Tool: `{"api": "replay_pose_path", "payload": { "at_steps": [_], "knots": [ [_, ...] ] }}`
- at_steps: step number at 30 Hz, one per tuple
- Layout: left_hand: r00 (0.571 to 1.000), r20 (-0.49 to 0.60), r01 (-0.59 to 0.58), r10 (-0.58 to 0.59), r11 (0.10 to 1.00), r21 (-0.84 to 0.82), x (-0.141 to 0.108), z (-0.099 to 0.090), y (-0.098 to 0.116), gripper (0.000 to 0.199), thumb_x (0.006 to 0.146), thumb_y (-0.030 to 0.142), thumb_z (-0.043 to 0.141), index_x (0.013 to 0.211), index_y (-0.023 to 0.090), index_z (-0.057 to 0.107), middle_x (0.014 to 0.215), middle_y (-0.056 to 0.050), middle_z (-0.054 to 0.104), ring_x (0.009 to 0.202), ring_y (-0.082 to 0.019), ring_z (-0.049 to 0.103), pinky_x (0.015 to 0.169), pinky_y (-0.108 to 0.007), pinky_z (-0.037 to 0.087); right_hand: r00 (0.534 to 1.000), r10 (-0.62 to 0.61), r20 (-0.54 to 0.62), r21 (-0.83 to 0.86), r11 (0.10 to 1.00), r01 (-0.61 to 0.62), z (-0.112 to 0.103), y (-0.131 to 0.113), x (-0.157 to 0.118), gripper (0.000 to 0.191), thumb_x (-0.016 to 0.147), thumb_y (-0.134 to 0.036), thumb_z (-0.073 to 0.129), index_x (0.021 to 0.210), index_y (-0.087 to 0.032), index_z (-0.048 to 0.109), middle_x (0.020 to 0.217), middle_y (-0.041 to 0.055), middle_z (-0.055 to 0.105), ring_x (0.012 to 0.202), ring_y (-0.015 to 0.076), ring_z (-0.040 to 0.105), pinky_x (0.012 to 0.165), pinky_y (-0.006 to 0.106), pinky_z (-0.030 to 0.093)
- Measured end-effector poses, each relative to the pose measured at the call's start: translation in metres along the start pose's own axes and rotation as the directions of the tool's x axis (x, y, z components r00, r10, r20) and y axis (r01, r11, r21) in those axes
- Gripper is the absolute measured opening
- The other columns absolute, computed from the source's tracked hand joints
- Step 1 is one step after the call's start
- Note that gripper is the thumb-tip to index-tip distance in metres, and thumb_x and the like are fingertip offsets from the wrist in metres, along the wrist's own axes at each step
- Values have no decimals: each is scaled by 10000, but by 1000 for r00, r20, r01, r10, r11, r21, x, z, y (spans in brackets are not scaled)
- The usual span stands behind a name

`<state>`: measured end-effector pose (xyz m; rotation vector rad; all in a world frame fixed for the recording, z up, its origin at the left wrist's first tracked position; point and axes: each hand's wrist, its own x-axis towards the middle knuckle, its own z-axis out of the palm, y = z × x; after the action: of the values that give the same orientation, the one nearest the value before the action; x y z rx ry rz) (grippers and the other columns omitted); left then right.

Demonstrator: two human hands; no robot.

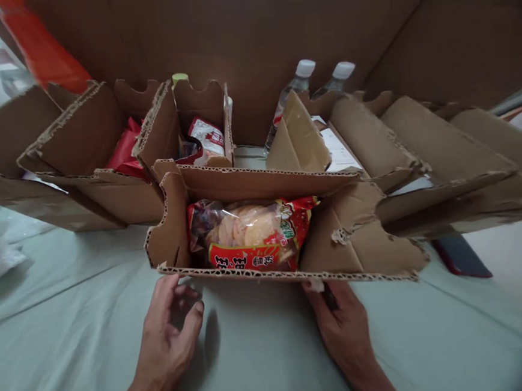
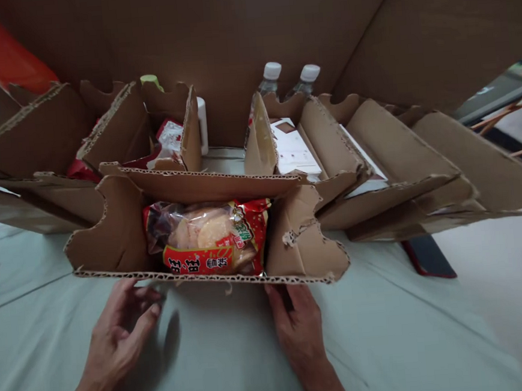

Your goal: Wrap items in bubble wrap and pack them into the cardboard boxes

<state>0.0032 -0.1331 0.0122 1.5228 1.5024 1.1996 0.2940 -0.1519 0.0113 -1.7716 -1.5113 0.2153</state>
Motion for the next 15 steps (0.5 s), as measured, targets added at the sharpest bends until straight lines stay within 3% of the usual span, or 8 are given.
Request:
{"api": "replay_pose_path", "payload": {
  "at_steps": [4,11,15],
  "knots": [
    [990,25,136,-136,991,8,-9,4,-3,133,955,345,607,1023,232,626,941,-58,686,814,-191,672,744,-336,559,1000,1,-11,-112,994,-2,-1,13,-9,388,958,-489,535,659,-263,637,544,5,572,530,201,529,640,334,512],
    [958,-3,286,-287,955,-83,-22,13,-10,414,929,439,645,1284,227,643,990,-106,703,1068,-311,683,982,-511,549,991,111,74,-246,965,-89,-12,44,-27,398,912,-471,528,575,-294,644,453,28,511,632,274,629,621,341,498],
    [966,46,258,-254,953,-158,-17,16,-12,444,920,401,649,1334,243,629,1185,-136,696,1169,-334,660,1018,-536,546,989,97,110,-276,959,-64,-16,58,-28,396,895,-474,551,566,-287,665,494,36,626,588,265,653,575,331,510]
  ]
}}
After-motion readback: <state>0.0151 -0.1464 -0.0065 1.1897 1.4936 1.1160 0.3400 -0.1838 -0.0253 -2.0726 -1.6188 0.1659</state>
